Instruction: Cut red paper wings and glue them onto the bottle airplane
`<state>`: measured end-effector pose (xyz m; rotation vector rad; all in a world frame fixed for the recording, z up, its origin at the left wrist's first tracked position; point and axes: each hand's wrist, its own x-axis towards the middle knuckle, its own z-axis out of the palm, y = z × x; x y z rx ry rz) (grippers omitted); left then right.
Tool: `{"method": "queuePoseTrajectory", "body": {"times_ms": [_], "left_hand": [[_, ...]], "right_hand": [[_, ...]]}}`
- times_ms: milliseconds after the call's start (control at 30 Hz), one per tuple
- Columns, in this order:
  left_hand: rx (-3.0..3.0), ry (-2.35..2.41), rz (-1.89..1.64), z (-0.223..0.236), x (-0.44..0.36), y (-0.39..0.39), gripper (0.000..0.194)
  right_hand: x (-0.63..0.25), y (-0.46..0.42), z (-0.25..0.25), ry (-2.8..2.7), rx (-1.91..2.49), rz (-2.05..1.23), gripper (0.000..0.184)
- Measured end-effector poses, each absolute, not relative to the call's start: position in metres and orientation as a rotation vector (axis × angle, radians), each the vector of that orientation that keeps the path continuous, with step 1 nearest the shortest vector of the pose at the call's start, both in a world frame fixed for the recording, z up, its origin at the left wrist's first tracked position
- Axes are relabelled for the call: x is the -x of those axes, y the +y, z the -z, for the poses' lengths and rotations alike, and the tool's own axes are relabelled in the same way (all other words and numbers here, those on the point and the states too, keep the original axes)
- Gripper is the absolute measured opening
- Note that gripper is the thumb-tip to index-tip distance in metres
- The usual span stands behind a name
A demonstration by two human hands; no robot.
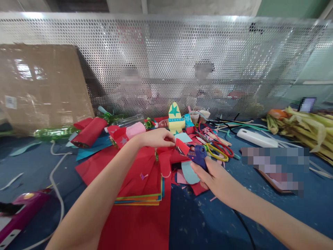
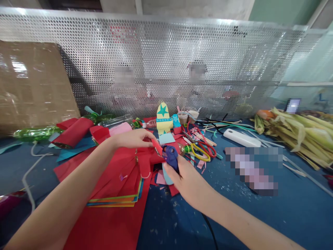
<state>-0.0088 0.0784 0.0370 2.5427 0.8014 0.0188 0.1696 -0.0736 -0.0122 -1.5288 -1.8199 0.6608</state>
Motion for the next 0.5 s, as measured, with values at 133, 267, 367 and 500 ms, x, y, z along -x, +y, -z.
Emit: {"method": "queuePoseTrajectory", "body": {"times_ms": [133,267,367,500], "left_hand": [[-2.567,0.805,-0.024,-0.035,0.011,0.082,0.025],[-2.573,0.81,-0.018,-0.036,0.012,0.083,0.026],[-2.57,0.808,-0.008,-0.037,0.011,0.081,0.026],[-2.554,0.838,0.004,-0.038,0.01,0.079,0.024]], "right_hand": [[-0.164,-0.072,0.01,-1.828,1.529,-0.677,0.024],[-0.164,-0.072,0.011,-1.835,1.539,-0.683,0.023],[-0.168,-0.073,0.014,-1.83,1.545,-0.694,0.025],[-0.175,-0.075,0.015,-1.826,1.545,-0.668,0.026]]}}
